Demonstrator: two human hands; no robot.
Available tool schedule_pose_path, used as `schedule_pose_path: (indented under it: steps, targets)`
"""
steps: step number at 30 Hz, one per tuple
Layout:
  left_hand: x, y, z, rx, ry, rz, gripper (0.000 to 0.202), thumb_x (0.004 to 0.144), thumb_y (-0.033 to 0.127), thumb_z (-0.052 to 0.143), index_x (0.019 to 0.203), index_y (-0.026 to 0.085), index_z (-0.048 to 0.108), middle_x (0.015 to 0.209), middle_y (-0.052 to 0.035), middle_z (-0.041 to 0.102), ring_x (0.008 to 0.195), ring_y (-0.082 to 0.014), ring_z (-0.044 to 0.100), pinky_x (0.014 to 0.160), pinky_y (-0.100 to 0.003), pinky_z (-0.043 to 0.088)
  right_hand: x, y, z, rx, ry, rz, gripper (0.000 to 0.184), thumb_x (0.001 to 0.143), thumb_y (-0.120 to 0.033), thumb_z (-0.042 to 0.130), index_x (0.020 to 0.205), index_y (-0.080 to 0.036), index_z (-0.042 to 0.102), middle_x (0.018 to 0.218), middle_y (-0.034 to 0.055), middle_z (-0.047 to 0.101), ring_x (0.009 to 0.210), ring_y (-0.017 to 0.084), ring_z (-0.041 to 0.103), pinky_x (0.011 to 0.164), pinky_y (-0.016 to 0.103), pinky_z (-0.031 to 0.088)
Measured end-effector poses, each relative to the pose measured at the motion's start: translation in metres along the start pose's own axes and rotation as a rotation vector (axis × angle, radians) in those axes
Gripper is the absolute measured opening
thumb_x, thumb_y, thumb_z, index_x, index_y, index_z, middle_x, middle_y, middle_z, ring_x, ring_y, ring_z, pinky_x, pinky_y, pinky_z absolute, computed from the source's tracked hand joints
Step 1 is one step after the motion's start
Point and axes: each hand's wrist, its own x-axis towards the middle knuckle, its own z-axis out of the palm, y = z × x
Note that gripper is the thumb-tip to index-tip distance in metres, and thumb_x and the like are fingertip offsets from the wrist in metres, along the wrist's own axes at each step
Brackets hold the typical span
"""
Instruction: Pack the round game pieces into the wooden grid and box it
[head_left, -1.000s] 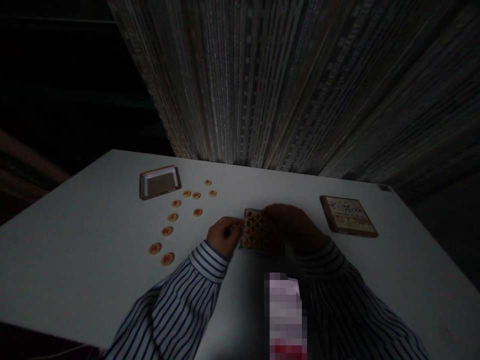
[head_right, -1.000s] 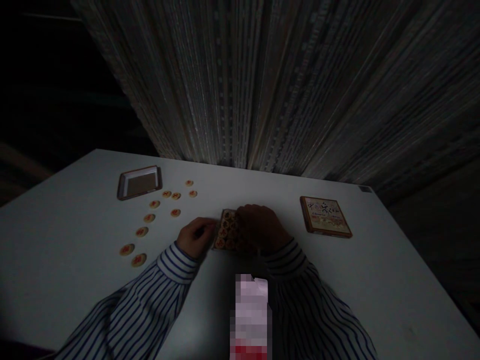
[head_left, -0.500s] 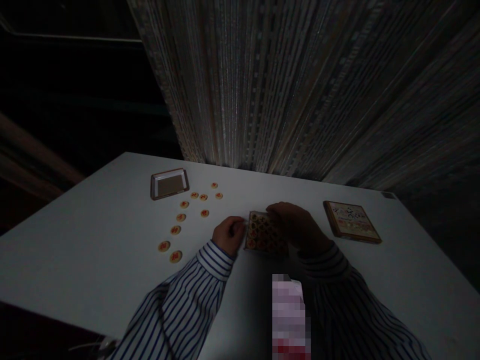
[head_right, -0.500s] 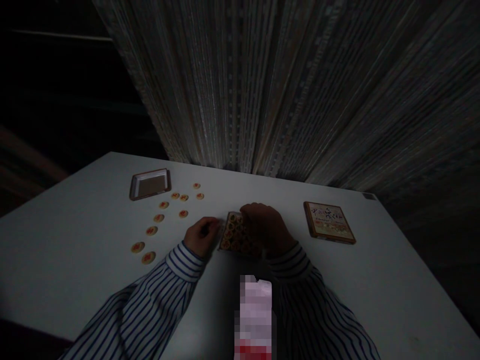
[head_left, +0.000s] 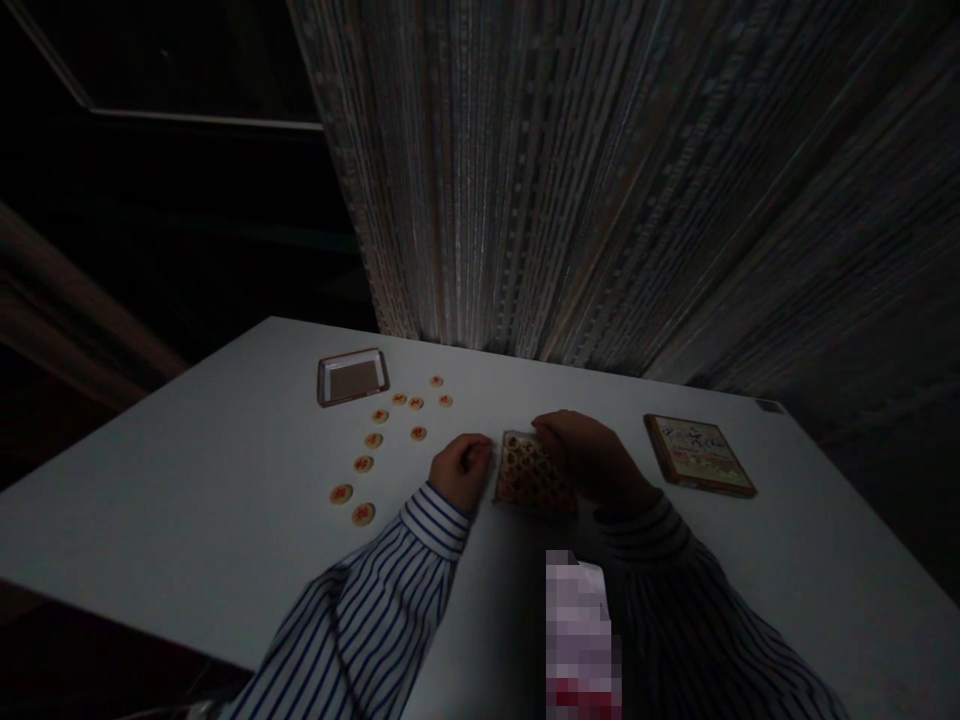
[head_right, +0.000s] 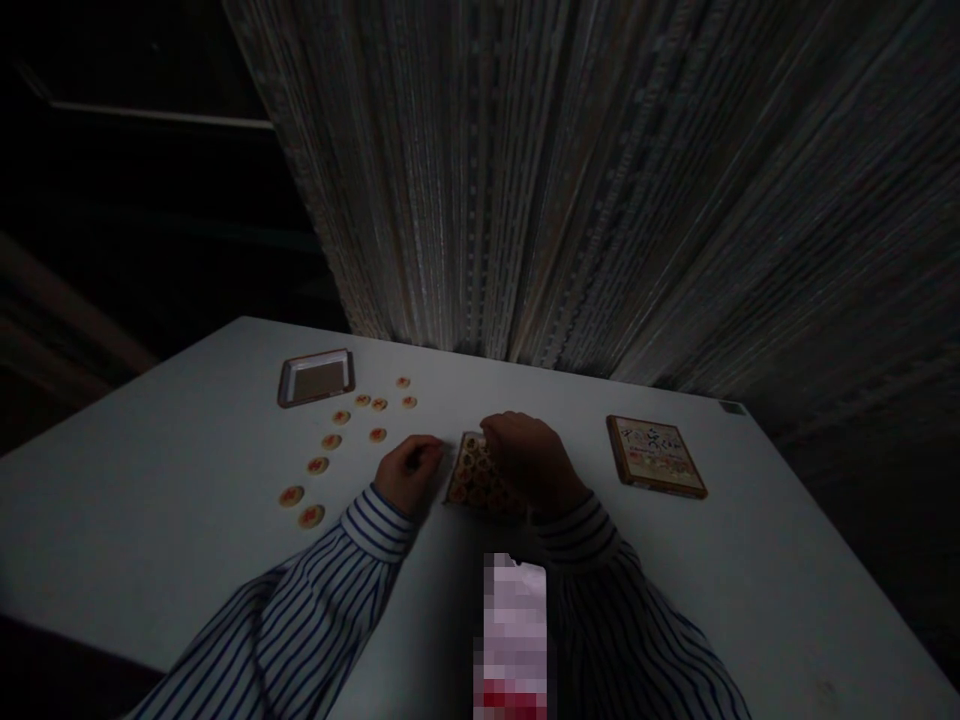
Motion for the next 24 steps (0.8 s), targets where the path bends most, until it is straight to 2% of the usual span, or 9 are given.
schedule_pose_path:
  steps: [8, 16, 24]
  targets:
    - [0.005, 0.001, -0.008, -0.054, -0.043, -0.011, 0.014, 0.07, 0.02, 0.055, 0.079, 0.015, 0.064, 0.064, 0.0, 0.061, 0.057, -0.01, 0.054, 0.056, -0.021, 0.045, 0.0, -0.004, -0.002, 0.044, 0.007, 0.013, 0.031, 0.09, -0.025, 0.031, 0.094, -0.017, 0.061, 0.089, 0.006, 0.064, 0.085, 0.015, 0.055, 0.076, 0.025, 0.037]
    - [0.004, 0.014, -0.022, 0.077, -0.105, 0.062, 0.02, 0.067, 0.007, 0.053, 0.079, 0.015, 0.065, 0.07, -0.0009, 0.06, 0.055, -0.0088, 0.049, 0.056, -0.021, 0.043, 0.002, -0.006, -0.002, 0.051, 0.018, -0.024, 0.031, 0.09, -0.024, 0.032, 0.095, -0.016, 0.061, 0.092, 0.0064, 0.065, 0.085, 0.016, 0.056, 0.076, 0.025, 0.038]
    - [-0.002, 0.02, -0.037, 0.071, -0.158, 0.024, 0.015, 0.068, 0.012, 0.054, 0.079, 0.015, 0.064, 0.067, -0.0002, 0.059, 0.056, -0.0095, 0.049, 0.055, -0.021, 0.041, 0.005, -0.006, 0.007, 0.072, 0.049, -0.028, 0.024, 0.087, -0.023, 0.038, 0.094, -0.017, 0.061, 0.092, 0.0053, 0.066, 0.084, 0.016, 0.058, 0.075, 0.025, 0.04]
